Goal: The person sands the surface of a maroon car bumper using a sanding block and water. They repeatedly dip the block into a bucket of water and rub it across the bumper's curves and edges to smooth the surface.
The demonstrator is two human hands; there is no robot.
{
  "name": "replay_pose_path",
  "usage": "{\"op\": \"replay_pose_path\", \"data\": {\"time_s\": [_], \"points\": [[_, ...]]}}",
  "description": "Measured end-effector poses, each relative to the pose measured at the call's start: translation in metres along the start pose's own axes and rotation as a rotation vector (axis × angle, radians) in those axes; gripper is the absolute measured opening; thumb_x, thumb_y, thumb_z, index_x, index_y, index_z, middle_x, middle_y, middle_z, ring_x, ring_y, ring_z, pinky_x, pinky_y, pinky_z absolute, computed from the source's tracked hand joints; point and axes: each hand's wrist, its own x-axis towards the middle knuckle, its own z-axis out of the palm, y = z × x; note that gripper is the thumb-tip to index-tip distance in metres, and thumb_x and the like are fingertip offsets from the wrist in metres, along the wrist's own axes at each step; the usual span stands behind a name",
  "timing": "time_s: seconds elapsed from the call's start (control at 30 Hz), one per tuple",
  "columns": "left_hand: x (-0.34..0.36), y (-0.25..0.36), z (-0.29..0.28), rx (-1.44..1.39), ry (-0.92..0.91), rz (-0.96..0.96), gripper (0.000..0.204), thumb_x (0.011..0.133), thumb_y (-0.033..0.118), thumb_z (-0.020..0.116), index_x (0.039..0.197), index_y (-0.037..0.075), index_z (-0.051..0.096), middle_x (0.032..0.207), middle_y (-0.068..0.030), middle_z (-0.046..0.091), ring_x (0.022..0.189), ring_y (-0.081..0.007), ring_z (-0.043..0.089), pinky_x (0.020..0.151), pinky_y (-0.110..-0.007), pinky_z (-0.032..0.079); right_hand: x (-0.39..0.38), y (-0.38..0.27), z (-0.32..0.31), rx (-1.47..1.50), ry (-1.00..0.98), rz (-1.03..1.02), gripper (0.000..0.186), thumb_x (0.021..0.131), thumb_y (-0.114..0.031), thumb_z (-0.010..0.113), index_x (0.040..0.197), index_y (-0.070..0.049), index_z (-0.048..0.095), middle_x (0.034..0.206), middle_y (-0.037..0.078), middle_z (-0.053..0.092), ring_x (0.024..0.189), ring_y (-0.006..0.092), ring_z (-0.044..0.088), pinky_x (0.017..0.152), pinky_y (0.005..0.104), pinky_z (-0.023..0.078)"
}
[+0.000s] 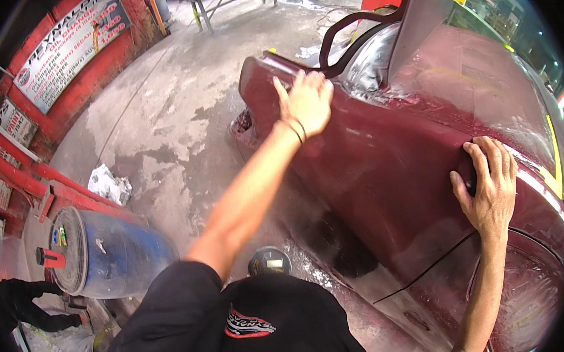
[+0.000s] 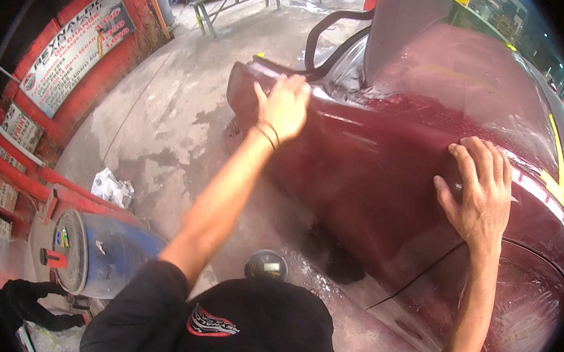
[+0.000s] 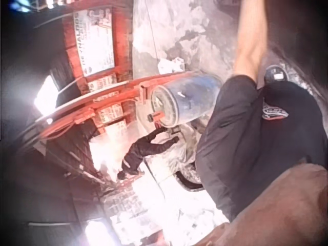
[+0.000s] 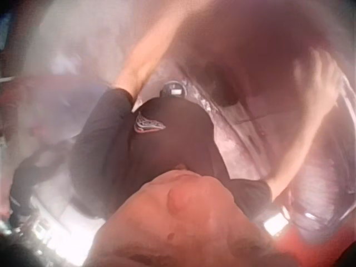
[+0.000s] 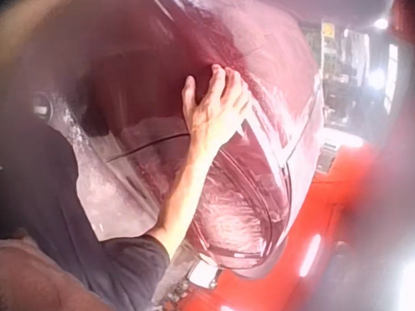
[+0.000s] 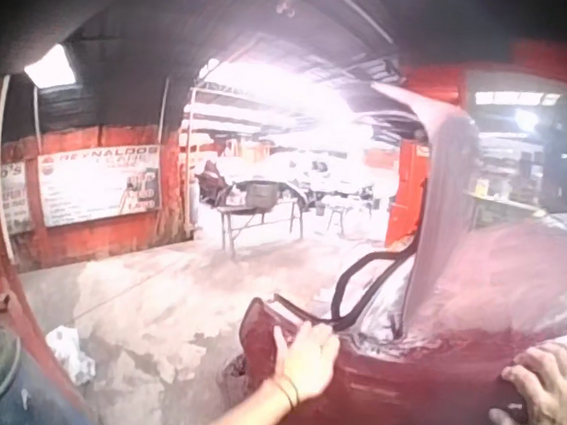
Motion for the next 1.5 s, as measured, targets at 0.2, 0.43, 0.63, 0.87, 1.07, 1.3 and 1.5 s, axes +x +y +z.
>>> {"op": "replay_pose_path", "data": {"time_s": [0.2, 0.43, 0.63, 0.87, 1.07, 1.3, 1.5], "points": [[-0.078, 0.106, 0.014, -0.434, 0.17, 0.199, 0.064, 0.122, 0.04, 0.044, 0.178, 0.01, 0.04, 0.185, -0.013, 0.039, 0.175, -0.0355, 0.027, 0.134, -0.082, 0.009, -0.006, 0.003, -0.001, -0.028, -0.017, 0.01, 0.062, 0.083, -0.023, 0.092, 0.141, -0.012, 0.071, 0.149, 0.011, 0.067, 0.146, 0.0384, 0.06, 0.127, 0.0572, 0.044], [-0.007, -0.103, 0.027, -0.07, 0.152, -0.272, 0.056, 0.121, 0.037, 0.042, 0.167, 0.008, 0.054, 0.18, -0.0106, 0.046, 0.171, -0.0369, 0.034, 0.134, -0.081, 0.015, 0.002, 0.0, -0.001, 0.007, 0.007, -0.001, 0.063, 0.082, -0.022, 0.092, 0.141, -0.011, 0.071, 0.148, 0.012, 0.067, 0.146, 0.0386, 0.059, 0.126, 0.0577, 0.044], [-0.093, 0.065, 0.046, -0.492, 0.257, -0.081, 0.071, 0.12, 0.036, 0.046, 0.182, 0.007, 0.03, 0.19, -0.018, 0.026, 0.177, -0.0415, 0.019, 0.139, -0.073, 0.009, 0.0, 0.0, 0.0, -0.021, -0.03, 0.007, 0.061, 0.085, -0.024, 0.089, 0.142, -0.01, 0.07, 0.149, 0.014, 0.067, 0.144, 0.0423, 0.059, 0.125, 0.0601, 0.043], [0.053, -0.184, 0.057, -0.337, 0.116, -0.425, 0.068, 0.123, 0.05, 0.03, 0.182, 0.017, 0.033, 0.192, -0.0075, 0.025, 0.178, -0.0345, 0.016, 0.135, -0.083, 0.011, 0.008, -0.001, -0.001, -0.03, -0.056, -0.032, 0.062, 0.089, -0.031, 0.085, 0.144, -0.007, 0.068, 0.149, 0.017, 0.066, 0.144, 0.0443, 0.058, 0.125, 0.0631, 0.043], [-0.068, -0.02, 0.068, -0.244, 0.183, -0.209, 0.079, 0.12, 0.045, 0.036, 0.184, 0.001, 0.019, 0.193, -0.0207, 0.012, 0.179, -0.0421, 0.007, 0.137, -0.078, 0.001, 0.001, -0.003, 0.0, -0.087, -0.105, 0.003, 0.062, 0.092, -0.032, 0.084, 0.145, -0.005, 0.067, 0.15, 0.019, 0.064, 0.145, 0.0454, 0.058, 0.126, 0.0635, 0.041], [-0.089, -0.066, 0.082, -0.415, 0.179, -0.234, 0.074, 0.124, 0.046, 0.031, 0.186, 0.011, 0.015, 0.195, -0.0132, 0.008, 0.18, -0.0364, 0.003, 0.136, -0.079, -0.004, -0.01, 0.003, -0.001, -0.154, -0.131, -0.033, 0.058, 0.1, -0.034, 0.079, 0.149, -0.004, 0.067, 0.154, 0.021, 0.063, 0.149, 0.0456, 0.056, 0.128, 0.0638, 0.04], [-0.056, -0.128, 0.082, -0.445, 0.243, -0.414, 0.075, 0.122, 0.05, 0.033, 0.186, 0.012, 0.019, 0.195, -0.0127, 0.012, 0.18, -0.0355, 0.008, 0.136, -0.079, 0.0, 0.015, -0.019, 0.005, -0.055, -0.132, -0.15, 0.052, 0.096, -0.016, 0.079, 0.145, -0.003, 0.067, 0.154, 0.021, 0.064, 0.15, 0.0468, 0.055, 0.127, 0.065, 0.041]]}}
